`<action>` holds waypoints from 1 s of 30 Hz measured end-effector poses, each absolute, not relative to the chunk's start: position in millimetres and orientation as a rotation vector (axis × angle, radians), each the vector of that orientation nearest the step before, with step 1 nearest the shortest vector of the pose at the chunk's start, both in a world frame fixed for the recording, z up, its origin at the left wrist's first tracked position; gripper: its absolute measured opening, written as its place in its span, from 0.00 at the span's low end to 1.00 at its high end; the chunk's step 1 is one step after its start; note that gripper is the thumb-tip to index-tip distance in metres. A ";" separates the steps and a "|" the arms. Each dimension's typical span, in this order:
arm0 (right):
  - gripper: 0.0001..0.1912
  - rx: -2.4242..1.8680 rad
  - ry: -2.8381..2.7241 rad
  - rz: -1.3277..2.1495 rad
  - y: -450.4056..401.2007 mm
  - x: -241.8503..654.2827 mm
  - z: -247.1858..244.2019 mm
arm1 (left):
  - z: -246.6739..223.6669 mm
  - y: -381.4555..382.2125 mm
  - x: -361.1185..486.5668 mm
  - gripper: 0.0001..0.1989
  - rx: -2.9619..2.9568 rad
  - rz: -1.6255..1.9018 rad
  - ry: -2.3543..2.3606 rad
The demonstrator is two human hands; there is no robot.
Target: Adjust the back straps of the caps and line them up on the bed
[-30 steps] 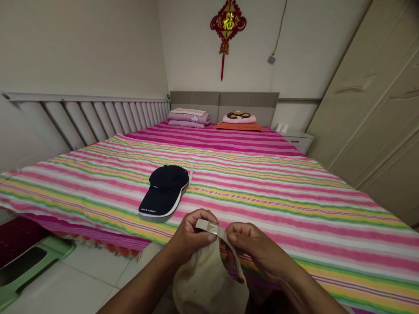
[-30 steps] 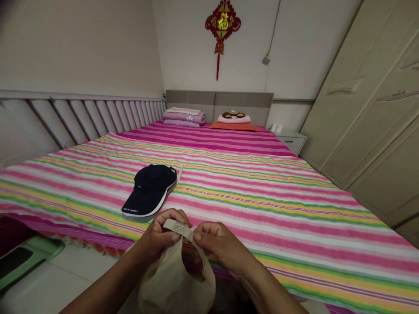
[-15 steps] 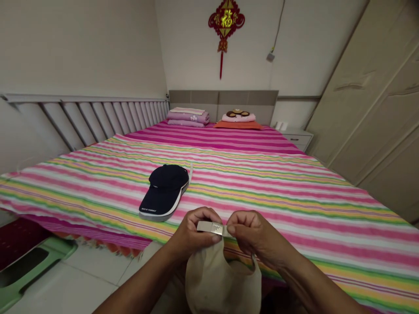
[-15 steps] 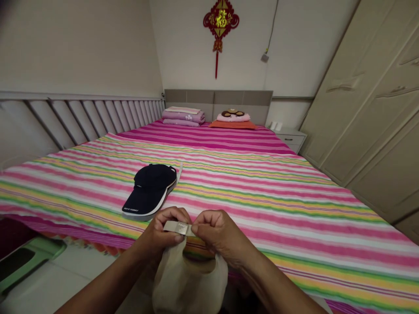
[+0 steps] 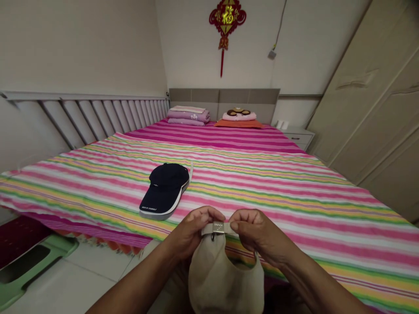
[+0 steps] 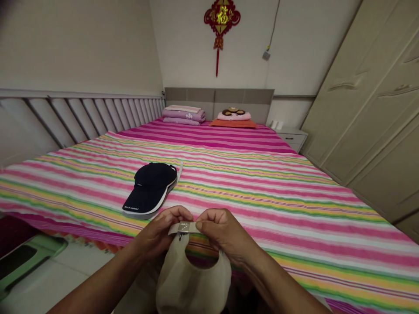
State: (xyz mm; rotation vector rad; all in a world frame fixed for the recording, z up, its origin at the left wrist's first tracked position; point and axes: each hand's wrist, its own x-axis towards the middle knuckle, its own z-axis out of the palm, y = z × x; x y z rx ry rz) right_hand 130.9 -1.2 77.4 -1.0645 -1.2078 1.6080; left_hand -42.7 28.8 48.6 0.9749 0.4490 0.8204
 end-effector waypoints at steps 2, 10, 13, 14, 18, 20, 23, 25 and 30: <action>0.12 -1.057 -1.197 1.612 -0.1 132.0 75.9 | 52.1 32.4 -42.6 0.16 0.958 0.742 0.485; 0.11 -1.046 -1.204 1.613 2.7 138.5 72.5 | 55.6 43.6 -40.3 0.14 0.943 0.588 0.529; 0.12 -1.063 -1.196 1.608 3.6 139.9 70.6 | 56.2 44.5 -40.1 0.15 1.019 0.530 0.568; 0.12 -1.070 -1.188 1.605 4.0 140.2 69.7 | 55.9 44.3 -39.7 0.16 1.063 0.544 0.575; 0.11 -1.064 -1.156 1.631 4.1 141.3 66.2 | 51.7 39.5 -36.2 0.16 1.276 0.724 0.608; 0.12 -1.052 -1.152 1.646 3.4 141.6 65.2 | 49.3 35.9 -34.2 0.13 1.347 0.780 0.655; 0.13 -1.068 -1.174 1.631 2.2 141.1 65.3 | 47.6 30.9 -32.5 0.13 1.407 0.829 0.709; 0.14 -1.087 -1.181 1.620 1.2 140.0 65.9 | 48.0 28.3 -32.1 0.12 1.467 0.857 0.737; 0.13 -1.078 -1.135 1.645 -1.0 137.2 65.9 | 53.8 22.6 -30.3 0.09 1.645 0.897 0.845</action>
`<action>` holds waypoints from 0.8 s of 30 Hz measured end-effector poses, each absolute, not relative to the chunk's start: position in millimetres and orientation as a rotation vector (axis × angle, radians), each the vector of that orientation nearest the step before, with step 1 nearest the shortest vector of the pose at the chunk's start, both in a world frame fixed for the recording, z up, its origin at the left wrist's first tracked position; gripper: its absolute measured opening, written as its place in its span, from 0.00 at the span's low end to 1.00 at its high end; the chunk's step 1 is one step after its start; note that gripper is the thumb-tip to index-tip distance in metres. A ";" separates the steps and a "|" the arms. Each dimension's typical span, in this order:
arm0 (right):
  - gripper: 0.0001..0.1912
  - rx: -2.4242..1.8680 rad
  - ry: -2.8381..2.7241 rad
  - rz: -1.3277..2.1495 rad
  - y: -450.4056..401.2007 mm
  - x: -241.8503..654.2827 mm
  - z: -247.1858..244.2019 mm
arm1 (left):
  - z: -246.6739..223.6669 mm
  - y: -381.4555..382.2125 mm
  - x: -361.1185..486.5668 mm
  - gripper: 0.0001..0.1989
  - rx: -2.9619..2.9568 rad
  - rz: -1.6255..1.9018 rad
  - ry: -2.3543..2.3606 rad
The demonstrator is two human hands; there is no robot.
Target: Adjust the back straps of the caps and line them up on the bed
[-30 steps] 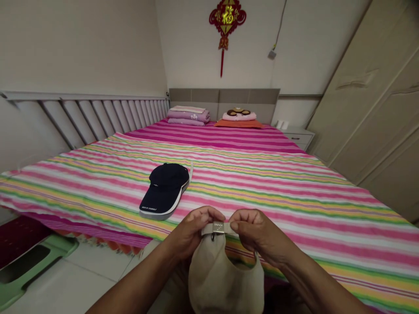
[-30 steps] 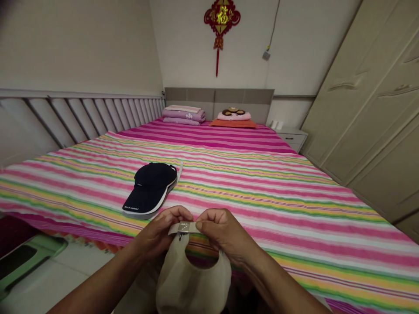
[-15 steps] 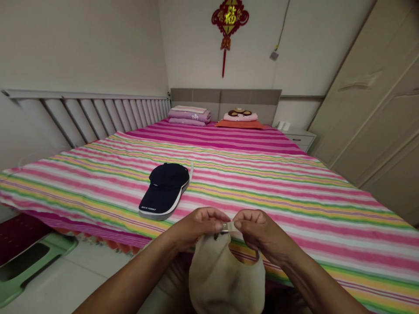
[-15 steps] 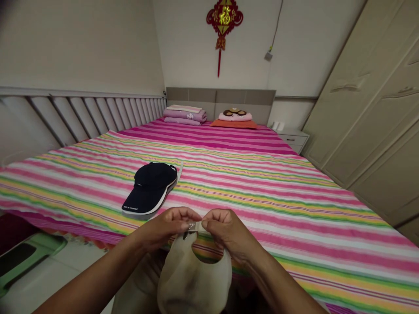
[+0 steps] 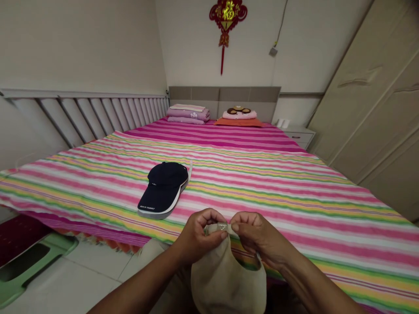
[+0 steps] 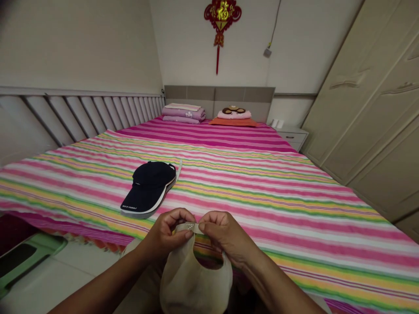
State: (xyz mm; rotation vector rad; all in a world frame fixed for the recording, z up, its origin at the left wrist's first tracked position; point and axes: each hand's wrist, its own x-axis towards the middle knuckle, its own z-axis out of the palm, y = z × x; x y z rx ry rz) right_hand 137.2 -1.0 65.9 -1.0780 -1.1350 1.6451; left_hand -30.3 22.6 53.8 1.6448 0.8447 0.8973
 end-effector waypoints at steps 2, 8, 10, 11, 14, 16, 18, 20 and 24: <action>0.13 -1.059 -1.133 1.644 -1.4 136.4 64.9 | 56.9 20.2 -28.9 0.08 1.706 0.902 0.893; 0.14 -1.077 -1.210 1.598 -3.7 135.1 64.6 | 54.3 16.2 -25.4 0.09 1.632 0.902 0.865; 0.15 -1.128 -1.276 1.544 -5.3 135.9 66.8 | 49.6 16.9 -25.0 0.10 1.528 0.899 0.805; 0.16 -1.146 -1.299 1.534 -6.1 136.6 68.1 | 47.5 17.5 -25.1 0.11 1.462 0.891 0.765; 0.19 -1.101 -1.279 1.624 -7.7 139.7 71.0 | 43.8 20.7 -26.6 0.14 1.233 0.830 0.644; 0.19 -1.035 -1.225 1.717 -7.9 141.5 71.2 | 44.2 23.6 -28.5 0.16 1.111 0.775 0.581; 0.18 -0.976 -1.180 1.780 -7.4 142.4 70.0 | 46.0 27.3 -30.8 0.17 1.066 0.734 0.566; 0.18 -0.930 -1.147 1.814 -6.7 142.5 68.2 | 47.8 31.6 -33.2 0.17 1.084 0.679 0.589; 0.20 -0.903 -1.127 1.814 -5.5 142.4 65.3 | 47.6 38.7 -37.3 0.13 1.136 0.479 0.627</action>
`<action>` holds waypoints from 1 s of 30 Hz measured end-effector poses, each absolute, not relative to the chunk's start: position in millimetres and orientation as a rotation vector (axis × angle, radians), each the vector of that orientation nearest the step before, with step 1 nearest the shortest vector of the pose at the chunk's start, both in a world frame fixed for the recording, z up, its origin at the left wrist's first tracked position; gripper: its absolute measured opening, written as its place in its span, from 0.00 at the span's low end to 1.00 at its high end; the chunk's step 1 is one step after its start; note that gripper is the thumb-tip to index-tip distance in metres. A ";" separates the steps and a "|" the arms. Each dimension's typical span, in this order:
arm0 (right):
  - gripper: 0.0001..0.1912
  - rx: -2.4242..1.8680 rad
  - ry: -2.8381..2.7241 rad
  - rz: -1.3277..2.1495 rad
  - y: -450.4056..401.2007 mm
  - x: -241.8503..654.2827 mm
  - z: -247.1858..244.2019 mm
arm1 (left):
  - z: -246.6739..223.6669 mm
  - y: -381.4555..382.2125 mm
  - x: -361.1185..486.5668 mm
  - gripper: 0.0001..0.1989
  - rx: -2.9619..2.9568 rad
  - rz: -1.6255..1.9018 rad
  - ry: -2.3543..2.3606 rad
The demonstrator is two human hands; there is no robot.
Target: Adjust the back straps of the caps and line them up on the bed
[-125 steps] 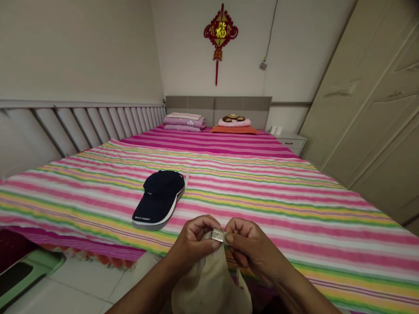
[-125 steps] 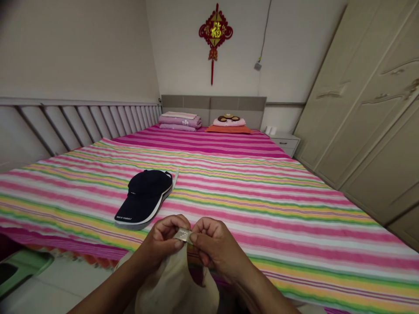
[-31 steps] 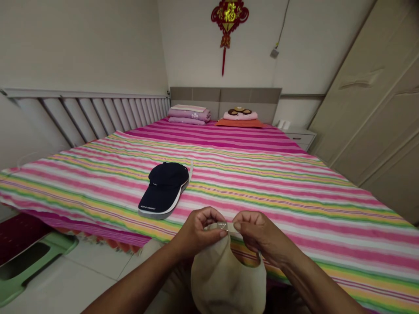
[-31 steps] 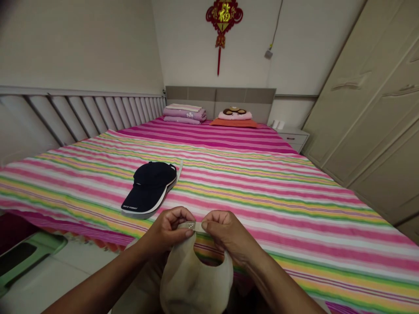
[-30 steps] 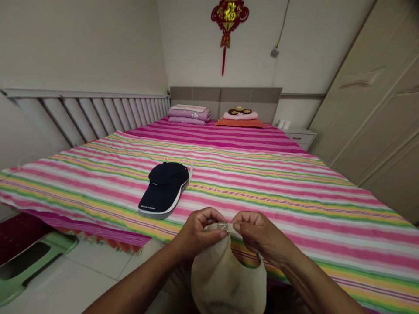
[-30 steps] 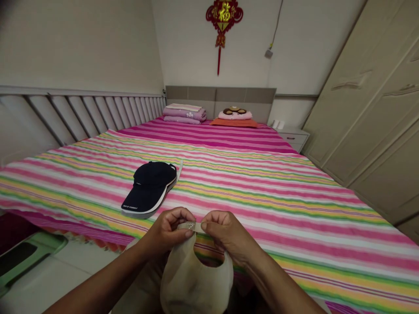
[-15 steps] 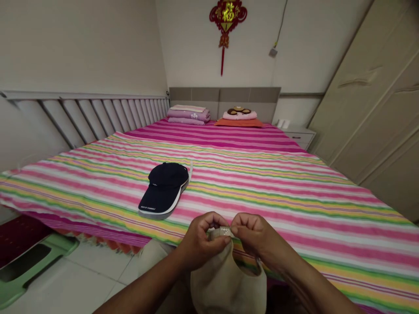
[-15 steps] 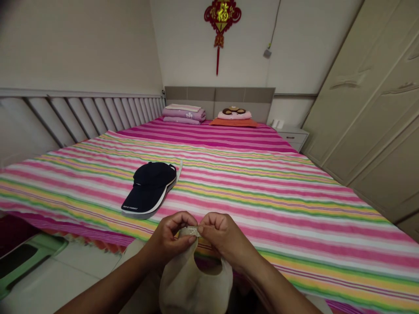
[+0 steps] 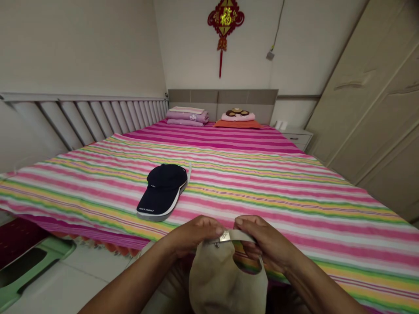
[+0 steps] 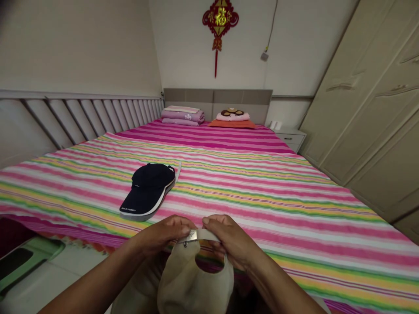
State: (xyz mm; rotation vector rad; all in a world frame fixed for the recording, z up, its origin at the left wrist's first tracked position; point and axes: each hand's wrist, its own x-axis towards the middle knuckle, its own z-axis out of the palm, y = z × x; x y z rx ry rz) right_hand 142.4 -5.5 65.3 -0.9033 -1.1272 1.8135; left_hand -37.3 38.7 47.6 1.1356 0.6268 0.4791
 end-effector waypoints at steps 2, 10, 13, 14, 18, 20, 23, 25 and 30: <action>0.21 -0.903 -1.140 1.807 -4.8 143.1 65.2 | 46.6 40.4 -38.2 0.11 1.109 0.401 0.625; 0.18 -0.862 -1.119 1.803 0.1 148.0 64.5 | 46.1 40.2 -35.8 0.12 0.957 0.434 0.591; 0.16 -0.852 -1.084 1.900 4.8 155.3 49.9 | 46.9 44.8 -37.7 0.12 0.895 0.530 0.530; 0.18 -0.828 -1.079 1.945 6.4 158.7 43.3 | 47.3 47.5 -39.0 0.13 0.877 0.568 0.510; 0.17 -0.645 -1.065 2.072 10.2 169.4 25.0 | 51.1 61.7 -46.7 0.12 0.826 0.612 0.459; 0.15 -0.586 -1.028 2.049 10.2 169.6 27.8 | 55.1 69.1 -51.5 0.09 0.777 0.636 0.442; 0.12 -0.452 -0.868 1.939 8.7 164.3 43.5 | 59.2 78.4 -58.5 0.12 0.765 0.660 0.299; 0.10 -0.388 -0.743 1.860 8.1 159.9 54.2 | 56.5 83.1 -61.6 0.17 0.784 0.618 0.190; 0.08 -0.453 -0.561 1.822 15.2 156.1 63.5 | 35.3 90.3 -55.5 0.13 0.756 0.600 0.170</action>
